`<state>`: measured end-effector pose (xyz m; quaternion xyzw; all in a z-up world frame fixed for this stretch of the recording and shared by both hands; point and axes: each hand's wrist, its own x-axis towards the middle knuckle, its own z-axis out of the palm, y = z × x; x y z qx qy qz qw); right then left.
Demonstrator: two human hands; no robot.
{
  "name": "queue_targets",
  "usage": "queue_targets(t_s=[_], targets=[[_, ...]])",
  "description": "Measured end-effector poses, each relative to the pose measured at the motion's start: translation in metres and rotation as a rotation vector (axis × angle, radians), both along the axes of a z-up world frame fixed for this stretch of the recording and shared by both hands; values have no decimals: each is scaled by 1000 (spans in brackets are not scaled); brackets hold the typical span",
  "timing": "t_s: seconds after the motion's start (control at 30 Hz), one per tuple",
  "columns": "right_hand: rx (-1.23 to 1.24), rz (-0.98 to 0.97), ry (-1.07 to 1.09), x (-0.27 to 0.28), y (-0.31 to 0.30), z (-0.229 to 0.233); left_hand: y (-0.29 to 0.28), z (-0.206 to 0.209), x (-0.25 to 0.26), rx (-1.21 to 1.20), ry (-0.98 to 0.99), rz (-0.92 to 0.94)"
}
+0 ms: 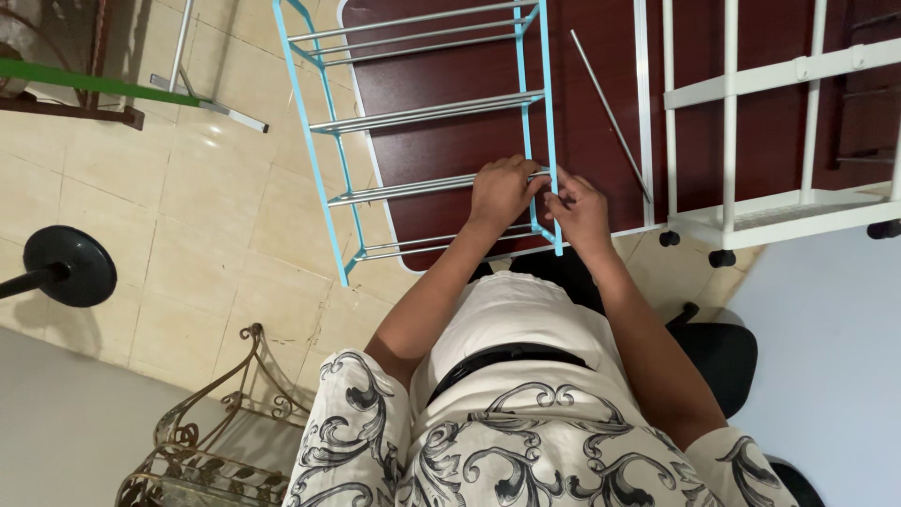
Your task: The person assembles three small metal racks on a table. They handle a light blue rack, a white rack, and a black rack, inserting metal rods into the frames to complete the assembly.
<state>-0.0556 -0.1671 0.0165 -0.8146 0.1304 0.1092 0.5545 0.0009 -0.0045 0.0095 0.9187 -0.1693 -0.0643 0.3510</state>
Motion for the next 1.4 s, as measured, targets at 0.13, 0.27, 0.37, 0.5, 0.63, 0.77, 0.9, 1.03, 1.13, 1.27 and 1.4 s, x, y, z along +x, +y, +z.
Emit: queue_targets(t_s=[0.13, 0.27, 0.37, 0.5, 0.63, 0.77, 0.9, 1.03, 1.13, 1.27, 1.4], targets=[[26, 23, -47, -1, -3, -8, -1, 3, 1, 28, 10, 16], [37, 2, -21, -4, -2, -13, -3, 3, -1, 24, 2, 30], [54, -4, -29, -3, 0, -12, -5, 4, -1, 49, 27, 23], [14, 28, -66, -2, 7, -5, -6, 7, 4, 99, 106, 7], [-12, 9, -16, -2, 11, 2, -1, 10, 9, 99, 113, -75], [6, 27, -6, -2, 8, 3, -1, 12, 9, 106, 160, -79], [29, 52, -52, -2, 6, -4, -4, 10, 9, 167, 153, -62], [25, 66, -55, -4, 1, -12, -10, 7, 10, 207, 164, -39], [20, 56, -51, -7, 2, -17, -11, 5, 12, 229, 185, -48], [16, 45, -77, -11, 4, -19, -13, 3, 12, 238, 146, -55], [-30, 45, -97, -11, 3, -14, -12, 1, 13, 217, 123, -94]])
